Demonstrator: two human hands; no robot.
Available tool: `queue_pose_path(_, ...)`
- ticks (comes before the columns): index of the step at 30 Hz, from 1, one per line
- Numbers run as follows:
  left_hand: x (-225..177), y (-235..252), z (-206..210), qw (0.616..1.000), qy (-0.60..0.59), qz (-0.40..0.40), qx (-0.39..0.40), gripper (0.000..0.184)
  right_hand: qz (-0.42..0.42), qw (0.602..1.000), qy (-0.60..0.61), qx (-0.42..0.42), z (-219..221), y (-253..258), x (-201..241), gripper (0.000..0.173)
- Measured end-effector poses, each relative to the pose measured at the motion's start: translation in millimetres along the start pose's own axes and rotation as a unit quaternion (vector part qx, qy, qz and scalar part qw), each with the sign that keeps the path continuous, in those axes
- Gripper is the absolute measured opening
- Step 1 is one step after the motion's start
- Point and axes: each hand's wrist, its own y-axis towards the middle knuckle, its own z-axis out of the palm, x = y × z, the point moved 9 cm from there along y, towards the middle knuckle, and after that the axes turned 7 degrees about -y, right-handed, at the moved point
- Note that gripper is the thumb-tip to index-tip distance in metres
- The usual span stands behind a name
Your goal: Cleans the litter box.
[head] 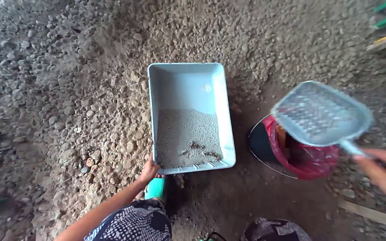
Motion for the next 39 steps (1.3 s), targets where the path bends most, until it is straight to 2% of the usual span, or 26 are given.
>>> queue_pose_path(1,-3,6,-13,1.0,-0.007,0.018,-0.012,0.078,0.135,0.981,0.037,0.135,15,22,33,0.036)
queue_pose_path(2,-11,11,-27,0.999,-0.006,0.038,-0.019,0.074,0.216,0.947,0.058,0.231,32,44,71,0.033)
queue_pose_path(3,-22,17,-40,0.998,0.002,0.056,-0.022,0.071,0.24,0.923,0.057,0.295,54,64,105,0.032)
queue_pose_path(7,-73,24,-76,0.993,0.048,0.103,-0.035,0.062,0.132,0.865,0.004,0.484,142,109,195,0.037)
queue_pose_path(11,-95,21,-83,0.99,0.049,0.116,-0.064,0.057,0.081,0.842,-0.013,0.534,169,126,245,0.032)
queue_pose_path(14,-95,20,-80,0.986,0.074,0.133,-0.068,0.057,0.068,0.823,0.0,0.564,181,115,258,0.03)
queue_pose_path(17,-102,13,-73,0.981,0.086,0.159,-0.072,0.055,0.086,0.817,0.058,0.567,212,99,236,0.038)
queue_pose_path(19,-107,8,-71,0.97,0.096,0.21,-0.082,0.053,0.111,0.812,0.127,0.559,246,79,215,0.04)
queue_pose_path(22,-118,-3,-60,0.958,0.102,0.251,-0.094,0.052,0.169,0.816,0.239,0.499,287,58,196,0.039)
queue_pose_path(25,-129,-22,-42,0.95,0.098,0.279,-0.096,0.052,0.163,0.836,0.328,0.409,303,69,213,0.036)
queue_pose_path(29,-145,-33,-31,0.943,0.123,0.292,-0.105,0.052,0.121,0.839,0.381,0.369,284,98,255,0.034)
queue_pose_path(33,-155,-29,-30,0.941,0.123,0.299,-0.096,0.052,0.182,0.791,0.478,0.335,264,103,291,0.032)
queue_pose_path(37,-123,4,-35,0.959,0.053,0.276,-0.04,0.054,0.318,0.701,0.575,0.277,261,98,294,0.029)
queue_pose_path(39,-95,27,-43,0.972,0.039,0.231,-0.034,0.053,0.343,0.709,0.568,0.237,257,95,276,0.029)
